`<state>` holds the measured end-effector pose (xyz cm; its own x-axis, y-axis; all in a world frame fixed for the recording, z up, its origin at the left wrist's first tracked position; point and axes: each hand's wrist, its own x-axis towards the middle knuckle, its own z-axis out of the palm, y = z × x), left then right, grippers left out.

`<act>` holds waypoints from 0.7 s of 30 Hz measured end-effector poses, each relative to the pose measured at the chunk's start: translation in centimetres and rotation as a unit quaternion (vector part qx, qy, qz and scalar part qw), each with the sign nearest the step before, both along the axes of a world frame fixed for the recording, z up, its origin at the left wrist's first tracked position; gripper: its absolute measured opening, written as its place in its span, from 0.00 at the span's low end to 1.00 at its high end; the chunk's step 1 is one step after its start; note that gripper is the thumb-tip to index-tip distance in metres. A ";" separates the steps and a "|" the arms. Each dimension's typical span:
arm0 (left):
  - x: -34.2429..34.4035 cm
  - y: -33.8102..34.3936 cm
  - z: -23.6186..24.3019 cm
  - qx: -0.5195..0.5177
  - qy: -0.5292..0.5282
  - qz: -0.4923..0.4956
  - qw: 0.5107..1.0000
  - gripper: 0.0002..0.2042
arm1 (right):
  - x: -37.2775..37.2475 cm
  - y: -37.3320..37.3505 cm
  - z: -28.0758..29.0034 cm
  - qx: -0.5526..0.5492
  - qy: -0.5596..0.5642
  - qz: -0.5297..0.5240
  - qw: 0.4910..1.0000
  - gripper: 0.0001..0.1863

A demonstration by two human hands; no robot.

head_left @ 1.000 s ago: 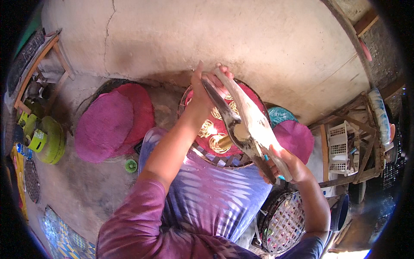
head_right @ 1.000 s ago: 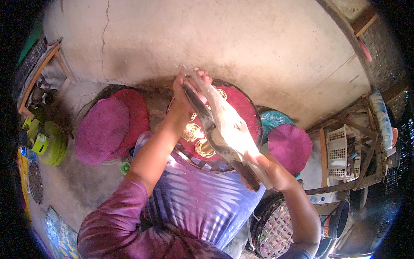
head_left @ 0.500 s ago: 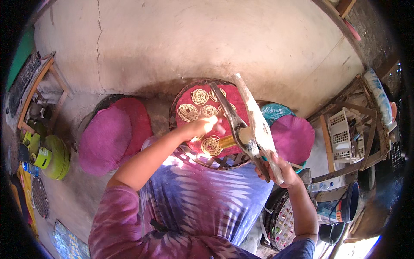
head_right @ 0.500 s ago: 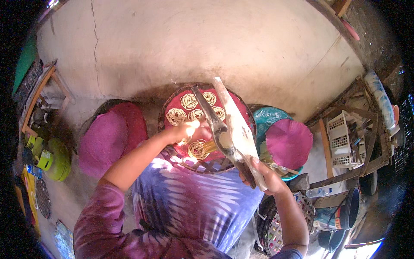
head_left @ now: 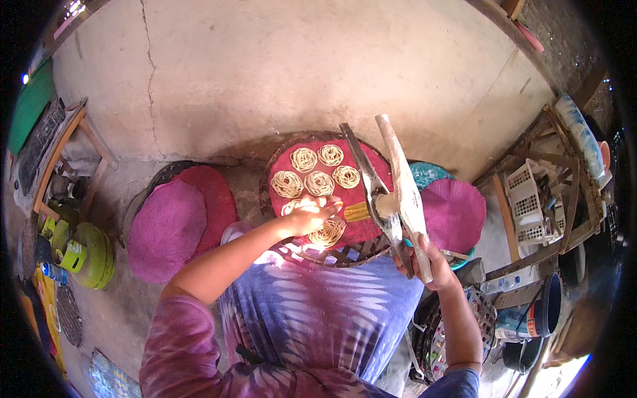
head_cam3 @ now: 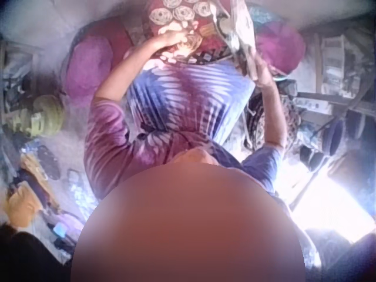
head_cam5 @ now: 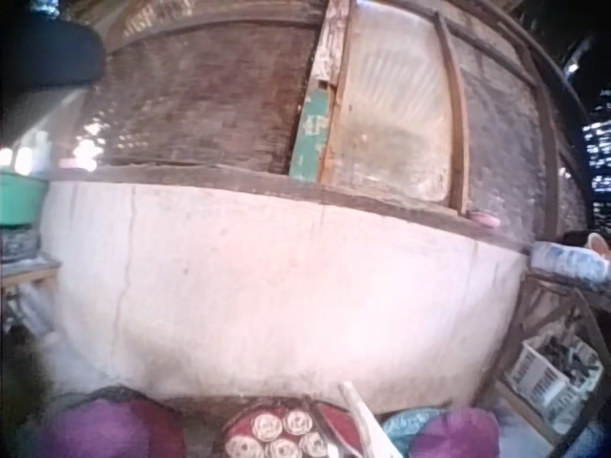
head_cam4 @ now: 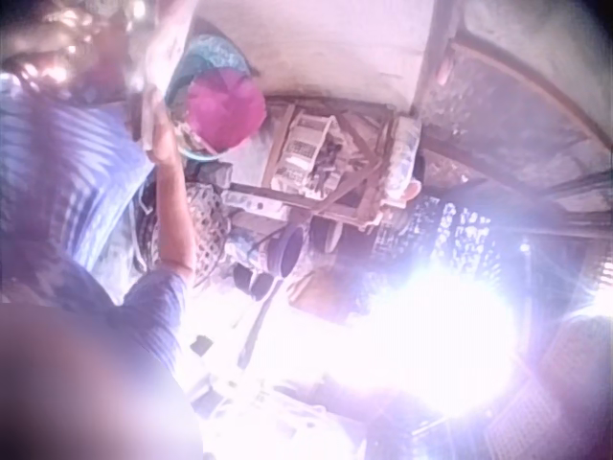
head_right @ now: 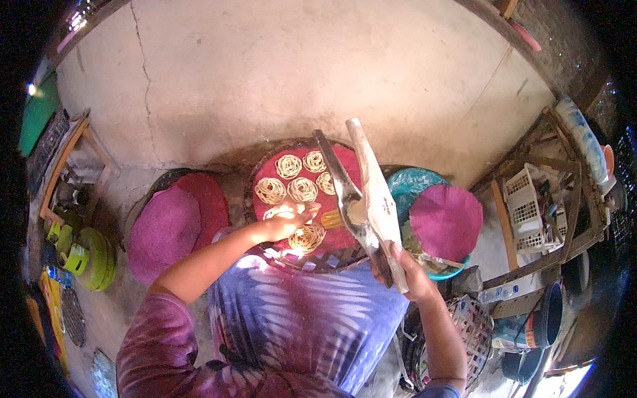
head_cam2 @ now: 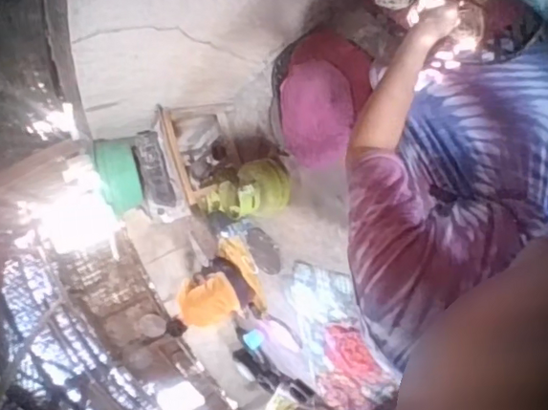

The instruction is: The person sits on the floor and uses a handheld extruder to press dough into spiral noodles onto a red tray. They repeatedly scoop dough from a green bowl, load it into the extruder, and form multiple noodle spirals.

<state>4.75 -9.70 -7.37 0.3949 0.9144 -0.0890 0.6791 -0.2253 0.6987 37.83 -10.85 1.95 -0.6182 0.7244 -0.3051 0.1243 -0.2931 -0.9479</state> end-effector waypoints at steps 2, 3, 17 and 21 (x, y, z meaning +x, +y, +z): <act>-0.3 -0.4 -0.1 0.084 0.070 -0.020 0.994 0.19 | 0.2 -0.2 -0.5 0.002 0.017 -0.018 1.000 0.38; -0.4 -0.7 -0.2 0.132 0.113 -0.026 0.985 0.18 | 0.3 -0.3 -0.8 0.006 0.021 -0.023 0.999 0.39; 1.8 -0.6 0.3 -0.017 -0.268 0.048 0.962 0.08 | 1.5 -4.1 -11.7 -0.050 0.440 -0.062 0.895 0.62; 3.0 0.3 0.5 0.321 0.097 0.010 0.942 0.05 | 3.0 -4.1 -14.8 -0.092 0.518 -0.019 0.850 0.62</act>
<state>7.75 -9.41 -6.89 0.4101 0.8112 0.4168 0.7889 -0.5448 0.2842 40.81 -14.97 -12.81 -0.6018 0.7487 0.2781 -0.7620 -0.4340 -0.4807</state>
